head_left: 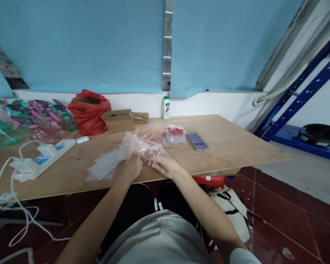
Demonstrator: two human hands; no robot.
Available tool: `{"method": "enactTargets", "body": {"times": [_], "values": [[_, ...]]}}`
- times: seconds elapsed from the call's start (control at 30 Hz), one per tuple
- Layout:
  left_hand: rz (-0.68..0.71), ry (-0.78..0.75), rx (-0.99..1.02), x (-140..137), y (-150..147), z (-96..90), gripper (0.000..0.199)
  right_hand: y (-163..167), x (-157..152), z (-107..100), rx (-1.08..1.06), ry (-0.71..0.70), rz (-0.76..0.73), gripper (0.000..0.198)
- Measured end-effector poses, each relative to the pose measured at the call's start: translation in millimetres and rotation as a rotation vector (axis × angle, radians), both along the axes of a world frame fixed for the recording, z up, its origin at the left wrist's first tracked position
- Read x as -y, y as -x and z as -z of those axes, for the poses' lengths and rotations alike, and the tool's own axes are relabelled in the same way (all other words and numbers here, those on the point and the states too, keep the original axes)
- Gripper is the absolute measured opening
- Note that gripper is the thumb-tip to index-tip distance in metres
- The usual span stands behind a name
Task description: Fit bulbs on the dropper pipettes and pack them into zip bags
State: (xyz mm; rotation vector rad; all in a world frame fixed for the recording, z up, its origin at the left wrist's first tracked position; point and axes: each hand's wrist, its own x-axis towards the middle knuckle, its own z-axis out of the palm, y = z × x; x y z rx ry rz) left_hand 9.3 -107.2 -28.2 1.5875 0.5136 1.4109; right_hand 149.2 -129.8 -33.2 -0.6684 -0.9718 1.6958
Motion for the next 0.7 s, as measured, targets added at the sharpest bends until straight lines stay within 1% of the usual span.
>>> {"method": "enactTargets", "body": {"times": [0.13,0.2,0.27,0.33,0.37,0.47,0.53,0.6,0.67,0.7], "values": [[-0.093,0.069,0.217,8.3,-2.1,-13.8,0.075,6.7,4.8,-0.4,0.022,-0.052,0.007,0.059],[-0.111,0.082,0.245,5.7,2.6,-15.1,0.074,5.4,4.5,-2.3,0.016,-0.065,0.018,0.067],[-0.110,0.081,0.259,0.4,8.7,-13.4,0.077,1.4,2.2,-3.2,0.048,-0.100,0.045,0.069],[-0.112,0.111,0.294,-5.7,14.5,-10.6,0.080,-4.8,-1.7,-2.8,0.121,-0.171,0.131,0.069],[-0.120,0.151,0.318,-8.3,16.9,-9.5,0.081,-8.6,-4.0,-2.2,0.168,-0.220,0.193,0.070],[-0.123,0.334,0.415,-12.1,20.1,-9.3,0.079,-20.6,-10.7,-0.5,0.318,-0.400,0.352,0.072],[-0.064,0.477,0.543,-10.4,18.4,-12.4,0.076,-27.0,-14.1,0.9,0.451,-0.532,0.410,0.061],[0.032,0.620,0.710,-5.6,13.7,-16.8,0.072,-30.2,-16.9,3.1,0.594,-0.641,0.468,0.038],[0.103,0.731,0.860,0.6,7.1,-20.3,0.069,-29.6,-19.2,6.4,0.685,-0.694,0.529,0.018],[0.123,0.756,0.907,3.5,3.5,-21.1,0.068,-28.1,-20.0,8.2,0.701,-0.697,0.556,0.012]]}}
